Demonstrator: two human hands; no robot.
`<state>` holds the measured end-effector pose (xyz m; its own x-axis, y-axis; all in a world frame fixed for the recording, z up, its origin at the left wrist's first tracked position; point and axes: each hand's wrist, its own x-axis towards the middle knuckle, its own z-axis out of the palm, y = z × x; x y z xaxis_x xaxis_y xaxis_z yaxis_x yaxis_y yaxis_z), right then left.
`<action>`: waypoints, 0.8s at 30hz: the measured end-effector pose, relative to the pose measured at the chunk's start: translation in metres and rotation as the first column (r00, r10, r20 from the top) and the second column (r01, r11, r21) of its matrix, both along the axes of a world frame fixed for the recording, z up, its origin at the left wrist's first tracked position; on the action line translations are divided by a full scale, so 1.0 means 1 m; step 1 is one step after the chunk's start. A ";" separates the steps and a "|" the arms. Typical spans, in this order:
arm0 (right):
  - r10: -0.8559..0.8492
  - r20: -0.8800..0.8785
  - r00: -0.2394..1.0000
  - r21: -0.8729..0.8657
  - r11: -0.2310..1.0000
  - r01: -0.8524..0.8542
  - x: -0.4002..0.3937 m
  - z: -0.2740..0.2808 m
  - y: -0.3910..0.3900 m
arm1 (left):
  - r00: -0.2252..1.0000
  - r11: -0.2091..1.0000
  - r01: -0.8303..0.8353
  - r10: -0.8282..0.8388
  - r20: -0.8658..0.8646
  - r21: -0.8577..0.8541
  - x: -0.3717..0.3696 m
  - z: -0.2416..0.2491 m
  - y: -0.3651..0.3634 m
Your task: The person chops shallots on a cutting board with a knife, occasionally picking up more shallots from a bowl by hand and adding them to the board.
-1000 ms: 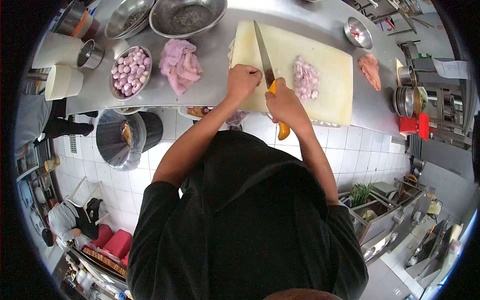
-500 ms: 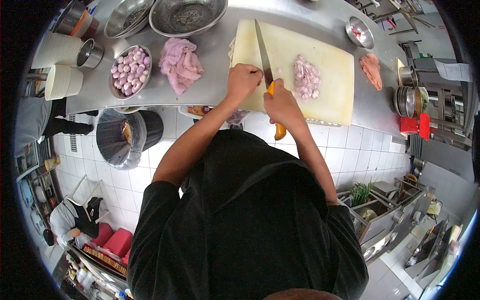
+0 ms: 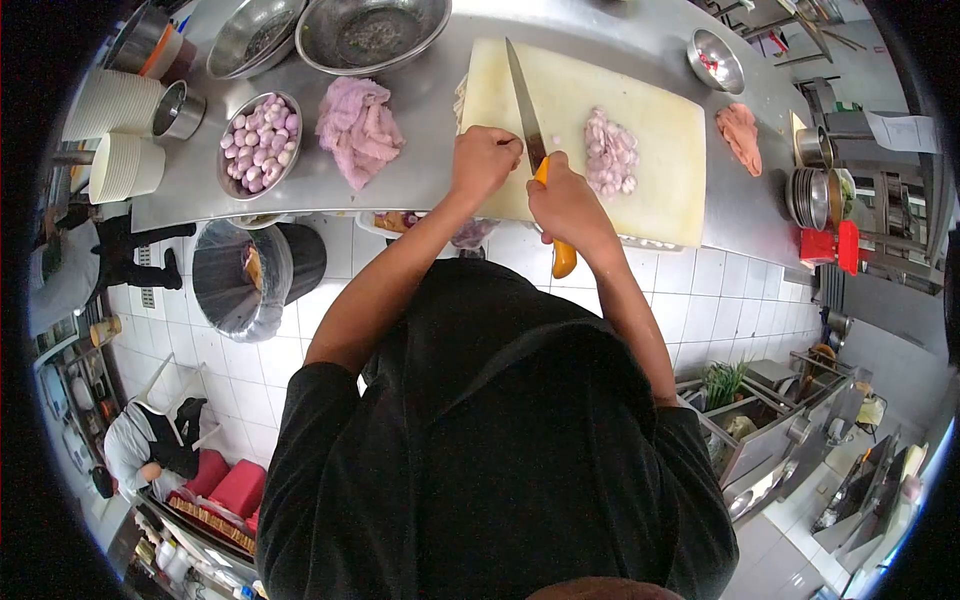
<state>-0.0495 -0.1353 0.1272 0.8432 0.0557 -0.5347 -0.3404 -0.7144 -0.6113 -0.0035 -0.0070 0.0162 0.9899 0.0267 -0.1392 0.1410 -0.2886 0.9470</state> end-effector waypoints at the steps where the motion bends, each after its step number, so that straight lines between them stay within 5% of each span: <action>1: -0.003 -0.002 1.000 0.000 1.000 0.003 0.000 0.001 0.001 | 1.000 1.000 -0.002 0.002 0.002 0.000 0.000 0.000 0.000; 24: -0.010 0.060 0.998 -0.002 1.000 0.010 0.001 -0.017 0.006 | 0.997 0.999 0.032 -0.031 -0.077 0.010 0.004 0.001 0.001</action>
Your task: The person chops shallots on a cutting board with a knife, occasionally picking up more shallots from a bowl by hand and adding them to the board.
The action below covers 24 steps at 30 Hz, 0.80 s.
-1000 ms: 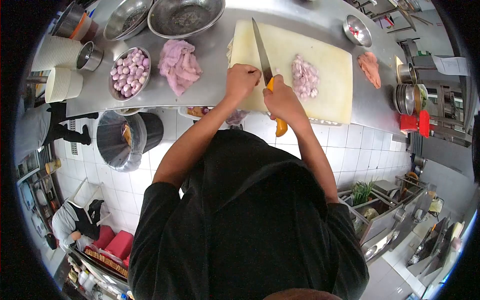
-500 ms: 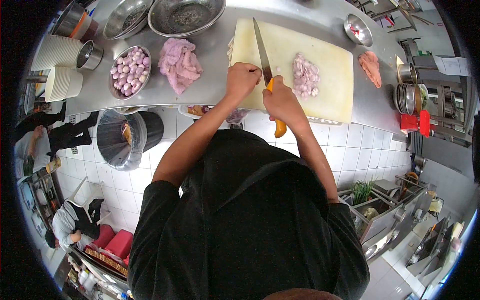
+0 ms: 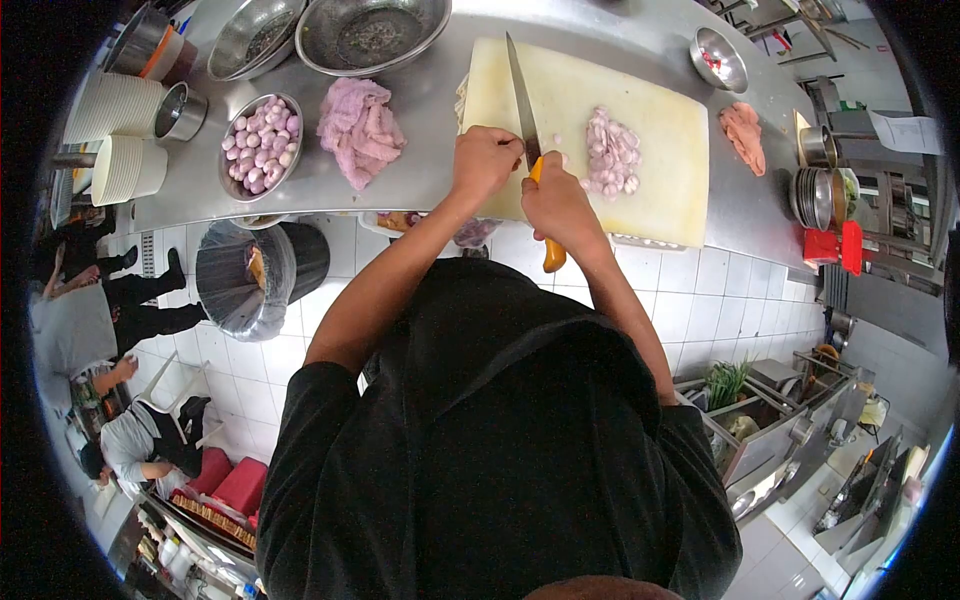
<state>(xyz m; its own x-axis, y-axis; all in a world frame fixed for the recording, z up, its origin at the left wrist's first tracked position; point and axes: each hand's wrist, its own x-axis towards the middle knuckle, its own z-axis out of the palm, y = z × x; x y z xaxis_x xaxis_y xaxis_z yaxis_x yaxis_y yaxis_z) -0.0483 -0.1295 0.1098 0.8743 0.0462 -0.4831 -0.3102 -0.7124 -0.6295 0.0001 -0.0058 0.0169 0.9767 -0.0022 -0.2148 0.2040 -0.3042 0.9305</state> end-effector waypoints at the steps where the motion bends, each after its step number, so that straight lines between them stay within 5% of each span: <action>1: 0.000 -0.003 1.000 0.000 1.000 0.000 0.000 -0.001 0.000 | 1.000 1.000 0.006 -0.006 0.000 0.009 0.000 0.000 0.000; 9: -0.007 0.112 0.994 -0.012 1.000 0.009 0.009 -0.056 -0.006 | 1.000 0.997 0.028 -0.028 -0.008 0.077 -0.001 0.011 0.000; 11: -0.066 0.026 0.997 0.072 0.995 0.064 0.007 -0.040 -0.012 | 0.998 0.989 0.020 -0.029 0.060 0.148 -0.003 0.004 -0.005; 15: -0.142 0.201 0.969 0.039 0.990 0.137 0.006 -0.036 -0.031 | 0.971 0.975 0.001 -0.053 0.232 0.220 0.000 -0.018 -0.007; 18: -0.184 0.162 0.969 0.091 0.981 0.171 0.008 -0.023 -0.041 | 0.952 0.991 0.011 -0.051 0.301 0.133 -0.006 -0.021 0.001; 24: -0.105 0.119 0.987 0.160 0.983 0.086 -0.011 -0.037 -0.018 | 0.983 0.984 -0.110 0.129 0.132 -0.142 -0.041 0.012 0.052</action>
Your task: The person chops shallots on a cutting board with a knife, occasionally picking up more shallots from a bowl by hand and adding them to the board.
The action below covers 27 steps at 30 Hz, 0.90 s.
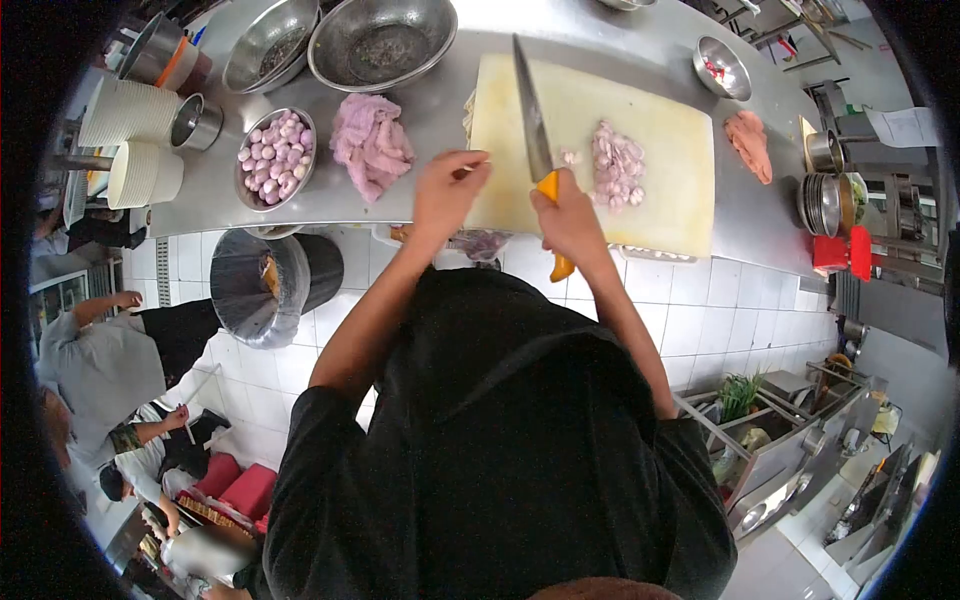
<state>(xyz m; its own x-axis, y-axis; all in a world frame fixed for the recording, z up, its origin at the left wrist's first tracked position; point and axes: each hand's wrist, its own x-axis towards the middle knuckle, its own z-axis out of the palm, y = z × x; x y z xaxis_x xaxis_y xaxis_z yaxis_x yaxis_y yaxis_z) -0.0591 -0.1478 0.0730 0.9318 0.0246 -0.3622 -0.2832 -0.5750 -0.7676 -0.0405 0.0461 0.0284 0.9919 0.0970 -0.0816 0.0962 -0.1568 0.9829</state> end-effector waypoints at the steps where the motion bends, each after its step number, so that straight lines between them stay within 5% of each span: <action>1: 0.031 -0.017 0.999 0.005 1.000 -0.031 -0.005 -0.006 0.003 | 0.998 0.998 -0.038 0.035 0.054 0.055 -0.006 0.007 0.016; 4: 0.069 0.020 0.997 -0.053 0.996 -0.068 -0.014 -0.033 0.000 | 0.958 0.972 -0.214 0.189 0.216 0.096 -0.011 0.014 0.073; 6: -0.011 -0.104 0.995 -0.024 1.000 0.009 -0.018 -0.020 -0.012 | 0.912 0.906 -0.355 0.282 0.299 0.229 -0.016 0.027 0.116; 9: -0.087 -0.069 0.994 0.001 0.996 0.087 -0.015 -0.033 -0.051 | 0.851 0.800 -0.519 0.446 0.278 0.303 -0.019 0.030 0.177; 12: -0.132 0.025 0.991 -0.064 0.989 0.133 -0.002 -0.030 -0.081 | 0.837 0.671 -0.545 0.393 0.382 0.503 -0.018 0.023 0.224; 20: -0.070 0.004 0.998 -0.145 0.987 0.070 0.002 0.003 -0.053 | 0.944 0.504 -0.315 0.075 0.322 0.804 0.016 0.020 0.240; 21: -0.008 0.139 0.990 -0.146 0.989 0.029 0.002 -0.018 -0.057 | 0.931 0.433 -0.355 0.085 0.354 0.828 0.023 0.010 0.243; 24: -0.008 0.075 0.997 -0.129 0.991 0.018 0.001 -0.023 -0.043 | 0.959 0.369 -0.211 0.258 0.118 0.905 0.038 0.019 0.234; 27: 0.022 0.115 0.993 -0.198 0.980 0.002 -0.002 -0.029 -0.038 | 0.955 0.180 0.019 0.287 -0.071 0.983 0.060 0.014 0.232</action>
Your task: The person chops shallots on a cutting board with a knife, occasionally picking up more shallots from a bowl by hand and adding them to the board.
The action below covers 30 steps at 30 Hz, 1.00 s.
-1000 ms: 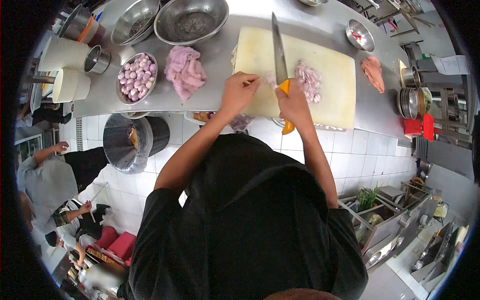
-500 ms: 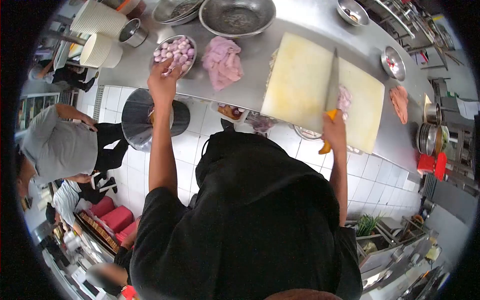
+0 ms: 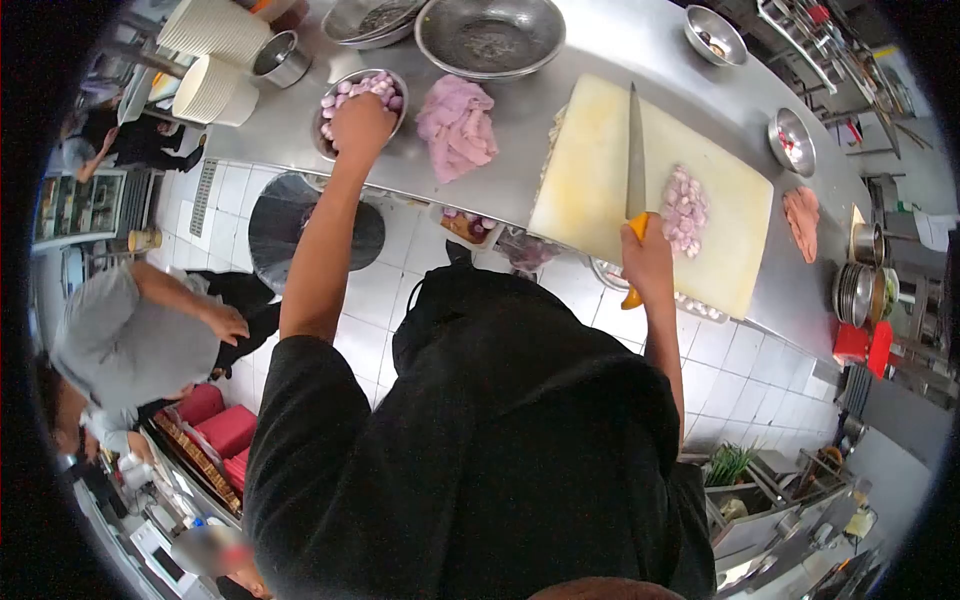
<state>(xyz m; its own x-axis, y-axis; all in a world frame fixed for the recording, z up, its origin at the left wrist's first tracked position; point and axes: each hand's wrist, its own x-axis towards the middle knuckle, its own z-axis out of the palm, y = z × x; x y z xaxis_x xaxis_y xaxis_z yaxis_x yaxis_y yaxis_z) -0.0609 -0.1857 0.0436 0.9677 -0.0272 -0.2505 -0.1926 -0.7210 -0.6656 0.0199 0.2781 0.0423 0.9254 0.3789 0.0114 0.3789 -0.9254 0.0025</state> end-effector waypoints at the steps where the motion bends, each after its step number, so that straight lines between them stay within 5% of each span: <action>1: -0.015 -0.017 1.000 -0.001 1.000 0.015 -0.001 0.002 0.002 | 0.998 1.000 0.003 -0.004 0.069 0.012 0.000 0.003 -0.006; 4: 0.014 0.023 1.000 -0.002 1.000 -0.014 -0.003 0.002 -0.001 | 0.960 0.994 0.061 -0.082 0.268 0.088 -0.008 0.012 -0.016; 7: 0.026 0.074 0.997 -0.014 1.000 -0.025 -0.006 0.002 -0.002 | 0.983 0.995 0.002 0.016 0.182 -0.098 -0.017 0.042 -0.024; 10: 0.014 0.069 0.998 -0.012 1.000 -0.013 -0.008 0.003 0.000 | 0.913 0.911 0.115 0.061 0.404 -0.396 -0.020 0.067 -0.054; 12: 0.010 0.080 0.997 -0.031 1.000 -0.007 -0.008 0.002 0.003 | 0.850 0.826 0.365 -0.106 0.517 -0.431 -0.026 0.067 -0.098; 14: 0.009 0.067 0.998 -0.008 1.000 -0.008 -0.007 0.006 0.007 | 0.778 0.704 0.571 -0.300 0.553 -0.421 -0.034 0.050 -0.155; 15: 0.023 0.067 0.998 -0.010 1.000 -0.022 -0.005 0.010 0.011 | 0.832 0.713 0.534 -0.348 0.431 -0.454 -0.039 0.053 -0.187; 17: 0.041 0.063 0.997 -0.015 0.999 -0.041 -0.005 0.015 0.017 | 0.758 0.535 0.645 -0.351 0.550 -0.546 -0.033 0.007 -0.229; 23: 0.115 0.064 0.991 -0.041 0.993 -0.113 -0.001 0.022 0.027 | 0.737 0.448 0.676 -0.411 0.536 -0.586 -0.017 -0.036 -0.273; 30: 0.131 -0.080 0.988 -0.056 0.989 -0.135 -0.001 0.041 0.030 | 0.727 0.331 0.686 -0.269 0.632 -0.648 -0.025 -0.046 -0.274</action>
<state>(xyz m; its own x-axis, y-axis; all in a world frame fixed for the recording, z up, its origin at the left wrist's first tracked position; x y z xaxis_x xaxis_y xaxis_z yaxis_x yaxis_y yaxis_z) -0.0621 -0.1556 0.0844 0.9421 0.0830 -0.3250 -0.1403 -0.7827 -0.6064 -0.0054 0.0044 -0.0034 0.9320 -0.1126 0.3446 -0.3597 -0.4061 0.8401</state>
